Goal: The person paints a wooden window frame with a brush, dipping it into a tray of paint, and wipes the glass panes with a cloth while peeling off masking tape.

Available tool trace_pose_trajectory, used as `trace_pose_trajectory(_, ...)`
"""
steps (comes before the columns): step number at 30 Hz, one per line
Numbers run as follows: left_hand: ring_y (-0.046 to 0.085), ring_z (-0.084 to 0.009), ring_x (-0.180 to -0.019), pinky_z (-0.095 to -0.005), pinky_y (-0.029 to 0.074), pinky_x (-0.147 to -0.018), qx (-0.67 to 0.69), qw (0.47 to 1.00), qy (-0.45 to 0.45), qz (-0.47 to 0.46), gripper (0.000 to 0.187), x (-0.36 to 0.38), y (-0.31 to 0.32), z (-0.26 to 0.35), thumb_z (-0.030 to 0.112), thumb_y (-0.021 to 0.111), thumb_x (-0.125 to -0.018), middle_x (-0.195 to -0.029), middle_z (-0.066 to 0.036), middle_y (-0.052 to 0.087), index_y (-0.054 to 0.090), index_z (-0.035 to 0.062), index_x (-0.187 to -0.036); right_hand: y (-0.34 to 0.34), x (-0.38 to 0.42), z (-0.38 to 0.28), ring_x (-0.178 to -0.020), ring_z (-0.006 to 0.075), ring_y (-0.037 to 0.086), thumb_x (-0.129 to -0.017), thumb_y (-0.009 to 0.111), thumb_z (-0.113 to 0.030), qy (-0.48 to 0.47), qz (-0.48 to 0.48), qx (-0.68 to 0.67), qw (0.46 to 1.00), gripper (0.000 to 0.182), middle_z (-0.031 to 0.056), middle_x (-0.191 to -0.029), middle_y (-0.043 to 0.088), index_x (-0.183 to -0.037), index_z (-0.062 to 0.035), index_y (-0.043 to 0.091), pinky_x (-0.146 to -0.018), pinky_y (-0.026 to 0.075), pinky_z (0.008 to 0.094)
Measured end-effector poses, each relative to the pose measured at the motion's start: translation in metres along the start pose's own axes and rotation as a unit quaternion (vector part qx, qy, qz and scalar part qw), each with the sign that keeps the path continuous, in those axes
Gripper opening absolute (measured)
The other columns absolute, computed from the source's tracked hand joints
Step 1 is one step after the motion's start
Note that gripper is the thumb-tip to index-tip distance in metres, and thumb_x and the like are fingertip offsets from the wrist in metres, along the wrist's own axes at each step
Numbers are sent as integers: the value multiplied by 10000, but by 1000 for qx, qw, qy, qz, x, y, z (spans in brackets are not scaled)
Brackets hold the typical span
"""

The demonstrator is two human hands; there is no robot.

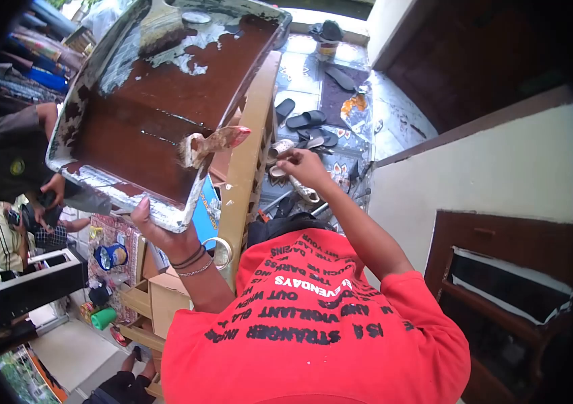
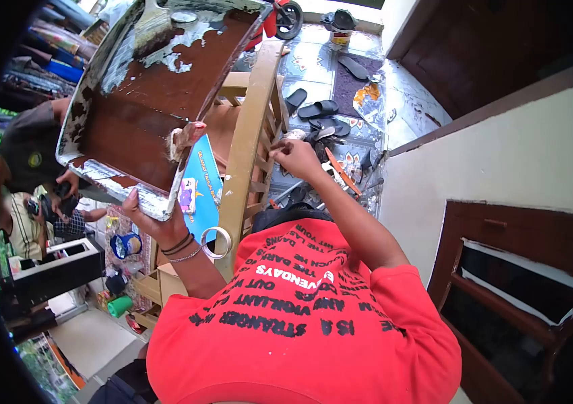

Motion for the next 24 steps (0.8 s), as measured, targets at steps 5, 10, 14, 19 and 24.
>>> trace_pose_trajectory(5,512,-155,-976,-324,422,-902,-34,999,14,-4,276,1,-6,8,254,521,-823,-1021,-57,506,479,72,-1027,-31,5,23,-727,104,583,-831,635,-171,51,11,-154,987,260,51,-854,663,-1027,-1,652,-658,464,257)
trace_pose_trajectory(10,522,-140,-939,-313,426,-882,-54,998,31,17,283,-3,-14,8,236,526,-809,-983,-52,519,481,72,-1036,-41,34,-19,-801,79,563,-855,634,-220,91,-45,-170,980,352,39,-929,644,-1133,-7,594,-684,442,234)
trace_pose_trajectory(14,551,-99,-709,-274,470,-675,-39,995,-82,-50,130,9,-18,-18,191,557,-804,-748,7,522,487,110,-877,-47,55,-47,-840,90,560,-854,637,-314,27,-99,-216,971,558,61,-1031,616,-1296,-26,454,-731,433,237)
trace_pose_trajectory(19,545,-134,-548,-281,493,-566,-10,974,-219,57,93,66,6,-100,204,550,-822,-632,0,516,496,129,-810,-38,96,-77,-1002,124,530,-896,576,-322,-33,-127,-350,927,664,73,-1230,488,-1401,-56,237,-798,457,269)
trace_pose_trajectory(24,595,-162,-904,-318,518,-743,-54,952,-269,-134,204,87,-3,-156,243,508,-879,-935,-57,602,546,61,-963,-57,116,-69,-931,79,523,-882,574,-236,75,52,-428,899,453,-9,-1022,504,-1269,-86,392,-735,479,256)
Point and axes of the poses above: each hand's wrist, its own x-axis away from the middle knuckle, its own y-axis out of the palm, z = x × y, the point moved 4 cm from there along -x, towards the middle knuckle
